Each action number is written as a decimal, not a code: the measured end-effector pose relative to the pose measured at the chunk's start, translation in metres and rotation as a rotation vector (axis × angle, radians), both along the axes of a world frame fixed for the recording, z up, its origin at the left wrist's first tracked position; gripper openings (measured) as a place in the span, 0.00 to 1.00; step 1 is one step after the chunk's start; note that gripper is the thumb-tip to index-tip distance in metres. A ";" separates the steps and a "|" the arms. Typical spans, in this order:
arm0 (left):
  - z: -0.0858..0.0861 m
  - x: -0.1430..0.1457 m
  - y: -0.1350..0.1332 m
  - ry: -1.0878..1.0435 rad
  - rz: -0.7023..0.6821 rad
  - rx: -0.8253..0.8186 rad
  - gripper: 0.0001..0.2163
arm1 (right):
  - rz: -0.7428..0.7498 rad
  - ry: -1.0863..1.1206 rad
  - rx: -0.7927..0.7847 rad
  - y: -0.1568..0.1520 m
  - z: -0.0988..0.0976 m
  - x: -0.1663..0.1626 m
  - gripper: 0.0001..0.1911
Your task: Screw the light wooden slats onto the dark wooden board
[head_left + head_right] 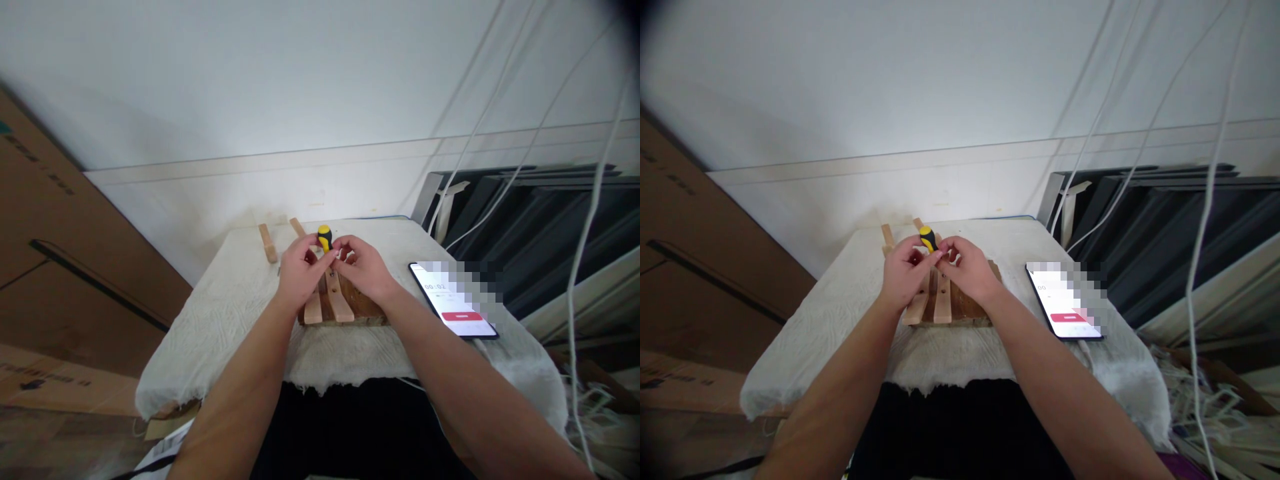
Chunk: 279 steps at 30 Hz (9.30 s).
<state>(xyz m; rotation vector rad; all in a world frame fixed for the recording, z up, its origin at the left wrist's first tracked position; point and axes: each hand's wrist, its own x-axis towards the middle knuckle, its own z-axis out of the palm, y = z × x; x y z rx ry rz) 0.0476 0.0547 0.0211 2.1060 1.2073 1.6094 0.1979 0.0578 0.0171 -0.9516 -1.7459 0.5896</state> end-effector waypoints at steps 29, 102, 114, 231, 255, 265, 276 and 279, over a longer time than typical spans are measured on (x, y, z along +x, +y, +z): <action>0.001 0.000 0.000 0.006 -0.023 0.038 0.08 | 0.012 0.032 -0.004 0.002 -0.002 0.001 0.09; 0.003 0.003 -0.002 -0.100 0.080 -0.082 0.09 | -0.049 0.000 -0.009 0.002 -0.001 0.000 0.09; 0.002 0.003 -0.002 -0.057 0.057 -0.052 0.07 | -0.026 0.045 -0.010 0.002 -0.003 0.000 0.10; 0.001 0.003 -0.003 -0.005 0.055 -0.025 0.08 | 0.004 0.045 0.037 0.002 -0.002 0.001 0.06; 0.002 0.004 -0.004 0.013 0.082 0.024 0.07 | 0.029 0.037 0.052 0.003 -0.002 0.001 0.07; 0.000 0.003 -0.002 0.018 0.082 0.039 0.06 | 0.006 0.031 0.047 0.003 -0.002 0.001 0.08; 0.000 0.003 -0.002 0.004 0.096 0.049 0.06 | -0.016 0.048 0.066 0.003 -0.003 0.000 0.09; 0.000 0.004 -0.002 -0.005 0.079 0.042 0.06 | -0.012 0.034 0.066 0.002 -0.002 0.001 0.07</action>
